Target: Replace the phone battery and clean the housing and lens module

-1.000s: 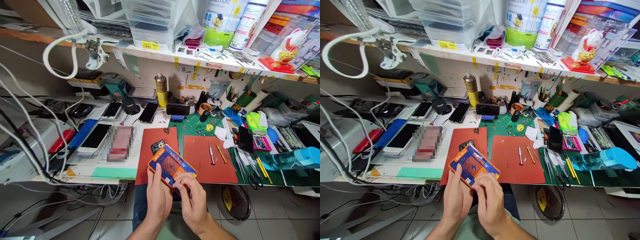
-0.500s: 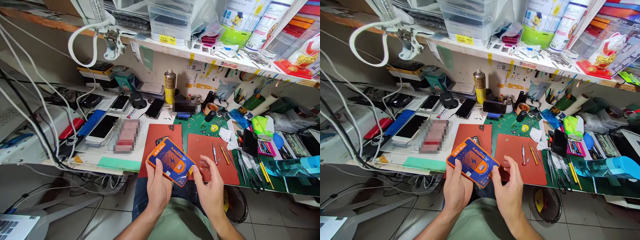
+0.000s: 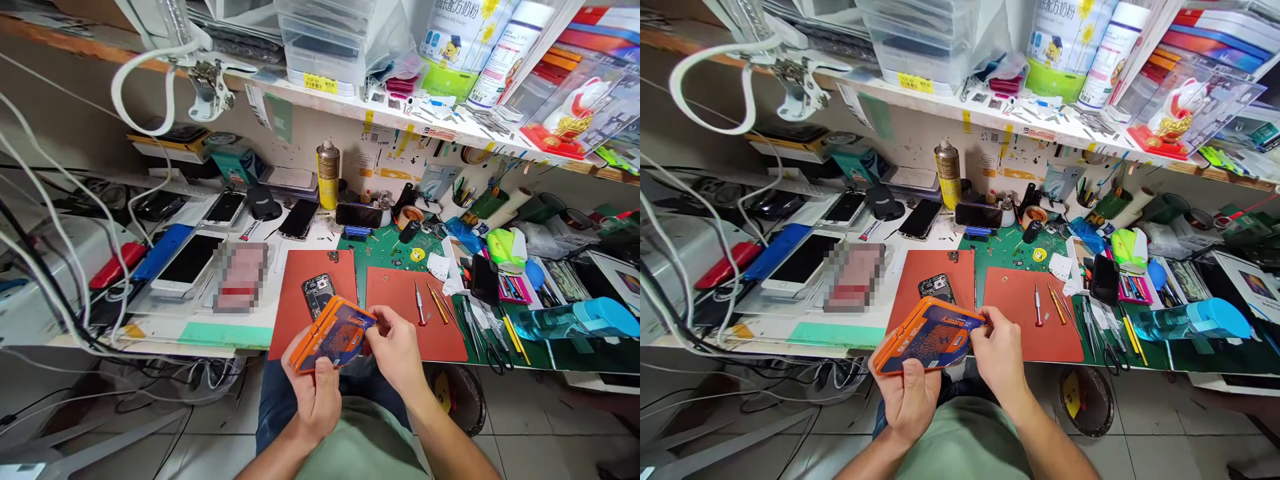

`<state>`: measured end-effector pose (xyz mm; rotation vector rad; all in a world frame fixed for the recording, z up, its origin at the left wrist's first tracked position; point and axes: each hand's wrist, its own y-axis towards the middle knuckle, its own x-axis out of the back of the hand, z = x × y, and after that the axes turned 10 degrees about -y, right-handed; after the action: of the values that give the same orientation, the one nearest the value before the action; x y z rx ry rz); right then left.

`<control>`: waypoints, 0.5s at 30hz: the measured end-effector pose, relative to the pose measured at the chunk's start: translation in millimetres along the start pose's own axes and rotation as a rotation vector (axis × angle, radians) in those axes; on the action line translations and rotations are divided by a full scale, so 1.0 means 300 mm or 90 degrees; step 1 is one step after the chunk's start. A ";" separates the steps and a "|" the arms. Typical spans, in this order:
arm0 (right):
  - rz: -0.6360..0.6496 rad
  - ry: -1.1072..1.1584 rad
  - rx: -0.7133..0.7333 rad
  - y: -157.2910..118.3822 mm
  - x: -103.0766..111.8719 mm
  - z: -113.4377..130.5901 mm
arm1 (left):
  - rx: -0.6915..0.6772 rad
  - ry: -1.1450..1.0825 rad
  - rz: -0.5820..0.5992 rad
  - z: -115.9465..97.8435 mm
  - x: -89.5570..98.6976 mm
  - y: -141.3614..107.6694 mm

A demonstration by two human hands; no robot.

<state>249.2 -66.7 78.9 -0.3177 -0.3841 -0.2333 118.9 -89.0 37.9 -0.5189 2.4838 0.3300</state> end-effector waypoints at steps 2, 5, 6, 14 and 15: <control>0.026 0.035 0.000 0.011 0.010 -0.003 | 0.017 -0.007 -0.013 -0.004 -0.013 0.012; 0.087 0.098 0.003 0.024 0.045 0.001 | 0.089 -0.070 -0.074 -0.023 -0.056 0.063; 0.112 0.121 0.003 0.029 0.060 0.002 | 0.112 -0.102 -0.103 -0.032 -0.072 0.086; 0.238 0.311 -0.024 0.029 0.053 -0.007 | 0.430 -0.208 -0.248 -0.057 -0.111 0.220; 0.241 0.333 -0.027 0.018 0.029 -0.011 | 0.445 -0.209 -0.249 -0.058 -0.108 0.223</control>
<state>259.8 -64.2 78.3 -0.3513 0.2002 0.0510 106.2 -25.7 78.6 -0.5706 1.9441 -0.5487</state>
